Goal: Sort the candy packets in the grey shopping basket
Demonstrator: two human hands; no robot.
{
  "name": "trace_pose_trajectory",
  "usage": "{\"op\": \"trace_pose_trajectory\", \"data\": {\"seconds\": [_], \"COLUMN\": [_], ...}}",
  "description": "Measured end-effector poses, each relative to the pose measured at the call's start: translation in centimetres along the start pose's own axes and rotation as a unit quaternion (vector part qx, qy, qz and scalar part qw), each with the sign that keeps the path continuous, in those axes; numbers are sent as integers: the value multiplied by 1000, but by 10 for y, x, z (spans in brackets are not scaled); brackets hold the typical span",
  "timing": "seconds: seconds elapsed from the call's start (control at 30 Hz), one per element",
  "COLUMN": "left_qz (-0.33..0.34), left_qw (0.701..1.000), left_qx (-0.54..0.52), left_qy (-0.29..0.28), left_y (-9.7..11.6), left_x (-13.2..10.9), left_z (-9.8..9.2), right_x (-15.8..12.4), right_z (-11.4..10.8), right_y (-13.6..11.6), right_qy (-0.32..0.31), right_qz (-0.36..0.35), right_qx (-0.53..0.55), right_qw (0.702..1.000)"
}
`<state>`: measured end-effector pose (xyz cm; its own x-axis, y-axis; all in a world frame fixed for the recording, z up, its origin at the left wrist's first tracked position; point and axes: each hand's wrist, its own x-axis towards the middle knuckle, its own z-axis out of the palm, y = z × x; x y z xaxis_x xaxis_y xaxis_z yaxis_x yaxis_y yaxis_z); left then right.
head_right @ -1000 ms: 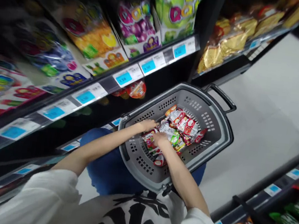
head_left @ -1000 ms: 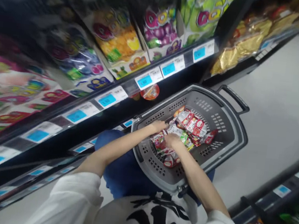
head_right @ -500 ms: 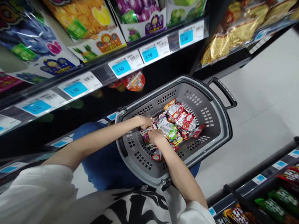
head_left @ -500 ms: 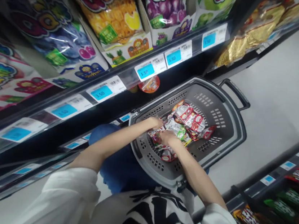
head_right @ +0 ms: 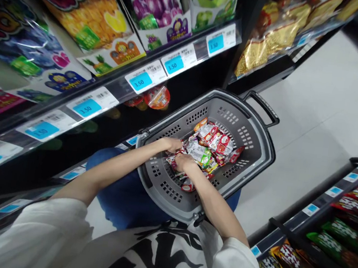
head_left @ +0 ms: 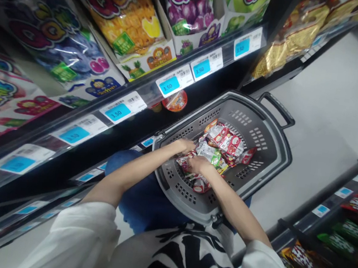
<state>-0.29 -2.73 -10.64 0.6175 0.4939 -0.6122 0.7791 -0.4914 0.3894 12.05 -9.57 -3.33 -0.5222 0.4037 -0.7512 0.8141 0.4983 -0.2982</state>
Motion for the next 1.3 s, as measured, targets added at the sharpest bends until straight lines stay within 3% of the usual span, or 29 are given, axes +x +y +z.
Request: {"op": "trace_pose_trajectory", "data": {"seconds": [0.17, 0.3, 0.4, 0.57, 0.67, 0.77, 0.83, 0.93, 1.3], "left_qz": [40, 55, 78, 90, 110, 149, 163, 168, 155], "left_qw": [999, 997, 993, 976, 947, 899, 871, 856, 850], "left_qx": [19, 7, -35, -169, -271, -391, -447, -475, -488], "left_qy": [16, 52, 87, 107, 134, 129, 120, 113, 127], "left_y": [9, 10, 12, 19, 18, 15, 12, 9, 15], "left_x": [-4, -11, -25, -56, -67, -70, -69, -68, -68], "left_z": [-23, -46, -71, -107, -116, -119, -121, -122, -121], "right_x": [-6, -19, -27, -26, -22, -18, -17, -17, -16], "right_z": [-12, -26, -34, -37, -35, -33, -33, -35, -35], "right_y": [30, 61, 73, 74, 77, 81, 82, 79, 71], "right_qy": [61, 185, 270, 356, 417, 463, 477, 474, 468], "right_qz": [78, 129, 76, -58, -87, -106, -139, -181, -152], "right_qx": [37, 81, 130, 228, 279, 329, 400, 493, 553], "right_qw": [994, 971, 951, 904, 861, 816, 770, 707, 673]}}
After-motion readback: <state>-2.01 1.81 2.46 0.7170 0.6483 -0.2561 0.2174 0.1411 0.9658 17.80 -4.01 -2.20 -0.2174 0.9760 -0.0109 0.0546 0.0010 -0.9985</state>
